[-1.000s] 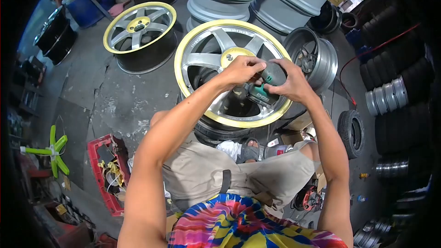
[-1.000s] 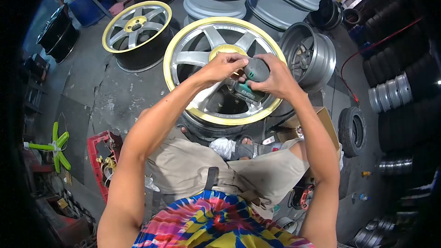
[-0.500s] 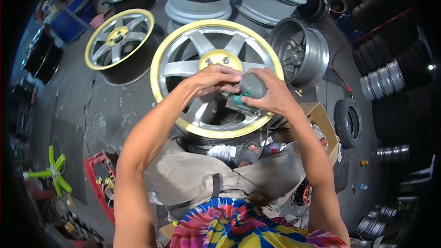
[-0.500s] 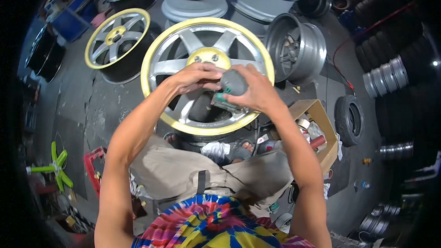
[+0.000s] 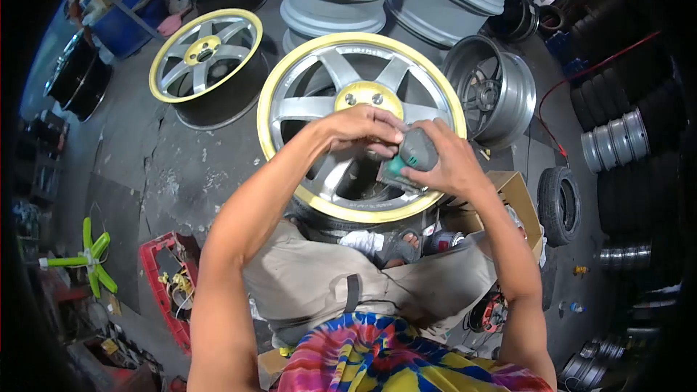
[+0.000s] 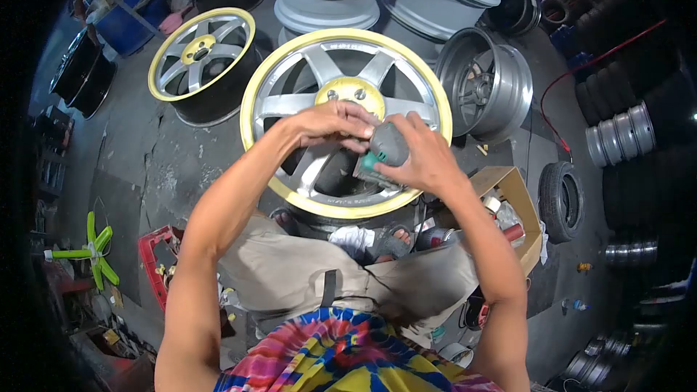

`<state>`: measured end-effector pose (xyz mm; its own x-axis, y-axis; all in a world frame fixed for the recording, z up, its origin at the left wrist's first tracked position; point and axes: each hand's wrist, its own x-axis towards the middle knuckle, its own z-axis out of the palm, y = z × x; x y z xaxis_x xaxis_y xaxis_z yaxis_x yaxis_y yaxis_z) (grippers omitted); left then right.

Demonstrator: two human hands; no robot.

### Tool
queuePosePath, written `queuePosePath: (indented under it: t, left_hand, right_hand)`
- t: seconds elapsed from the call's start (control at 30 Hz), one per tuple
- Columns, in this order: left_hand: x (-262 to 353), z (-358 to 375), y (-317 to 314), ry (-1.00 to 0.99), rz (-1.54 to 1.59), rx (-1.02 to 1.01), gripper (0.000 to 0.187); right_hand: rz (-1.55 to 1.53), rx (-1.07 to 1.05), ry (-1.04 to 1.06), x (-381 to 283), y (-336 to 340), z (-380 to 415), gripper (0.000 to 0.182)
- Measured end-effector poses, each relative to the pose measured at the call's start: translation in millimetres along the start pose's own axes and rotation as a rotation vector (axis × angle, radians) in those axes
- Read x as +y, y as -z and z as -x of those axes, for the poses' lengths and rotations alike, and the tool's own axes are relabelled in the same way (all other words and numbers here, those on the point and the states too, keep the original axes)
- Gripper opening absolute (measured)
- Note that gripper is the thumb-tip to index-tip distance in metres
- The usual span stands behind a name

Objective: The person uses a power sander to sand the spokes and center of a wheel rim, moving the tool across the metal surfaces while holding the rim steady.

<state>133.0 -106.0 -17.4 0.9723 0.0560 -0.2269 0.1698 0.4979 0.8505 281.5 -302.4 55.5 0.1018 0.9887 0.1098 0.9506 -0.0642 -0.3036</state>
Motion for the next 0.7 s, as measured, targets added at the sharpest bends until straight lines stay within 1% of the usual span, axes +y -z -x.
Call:
queuePosePath:
  t: [0.03, 0.07, 0.1, 0.13, 0.17, 0.2, 0.23, 0.27, 0.3, 0.37, 0.4, 0.47, 0.5, 0.57, 0.6, 0.63, 0.7]
  left_hand:
    - [6, 2, 3, -0.03, -0.072, -0.012, 0.037]
    - [13, 6, 7, -0.123, -0.269, 0.083, 0.038]
    - [25, 18, 9, -0.181, -0.334, 0.196, 0.038]
    - [24, 18, 25, -0.27, -0.406, 0.342, 0.036]
    - [25, 24, 46, -0.334, -0.58, 0.503, 0.034]
    - [19, 28, 69, -0.444, -0.725, 0.702, 0.033]
    - [20, 42, 81, -0.542, -0.841, 0.836, 0.032]
    - [22, 55, 91, -0.543, -0.907, 1.003, 0.031]
    - [17, 60, 110, -0.573, -0.835, 1.137, 0.031]
    - [11, 76, 133, -0.567, -0.891, 1.37, 0.035]
    - [10, 82, 137, -0.561, -0.888, 1.379, 0.035]
    - [8, 92, 143, -0.529, -0.917, 1.498, 0.04]
    - [4, 90, 148, -0.521, -0.919, 1.497, 0.04]
    - [-7, 78, 164, -0.451, -0.924, 1.493, 0.047]
    - [-12, 74, 169, -0.386, -0.907, 1.453, 0.054]
    - [-13, 71, 170, -0.387, -0.905, 1.449, 0.054]
    - [-19, 65, 171, -0.317, -0.84, 1.406, 0.06]
  right_hand:
    - [-0.007, -0.009, -0.001, 2, -2, -2, 0.075]
    - [0.011, 0.017, 0.003, 5, -2, -7, 0.076]
    - [0.031, 0.041, 0.008, 8, -1, -13, 0.077]
    - [0.028, 0.013, -0.046, 10, 2, -21, 0.081]
    - [0.029, 0.004, -0.043, 19, 0, -30, 0.081]
    - [0.048, 0.033, -0.039, 31, -3, -41, 0.083]
    - [0.066, 0.063, -0.035, 36, -3, -54, 0.085]
    - [0.096, 0.031, -0.086, 38, 0, -67, 0.088]
    - [0.137, 0.033, -0.087, 49, -2, -81, 0.088]
    - [0.187, 0.098, -0.052, 62, -7, -108, 0.085]
    - [0.185, 0.092, -0.045, 65, -9, -122, 0.085]
    - [0.242, 0.154, -0.048, 70, -14, -150, 0.084]
    - [0.237, 0.149, -0.051, 73, -19, -163, 0.084]
    - [0.217, 0.271, -0.069, 73, -32, -187, 0.084]
    - [0.185, 0.24, -0.11, 67, -34, -195, 0.084]
    - [0.188, 0.24, -0.114, 61, -37, -198, 0.084]
    - [0.197, 0.212, -0.057, 51, -42, -196, 0.083]
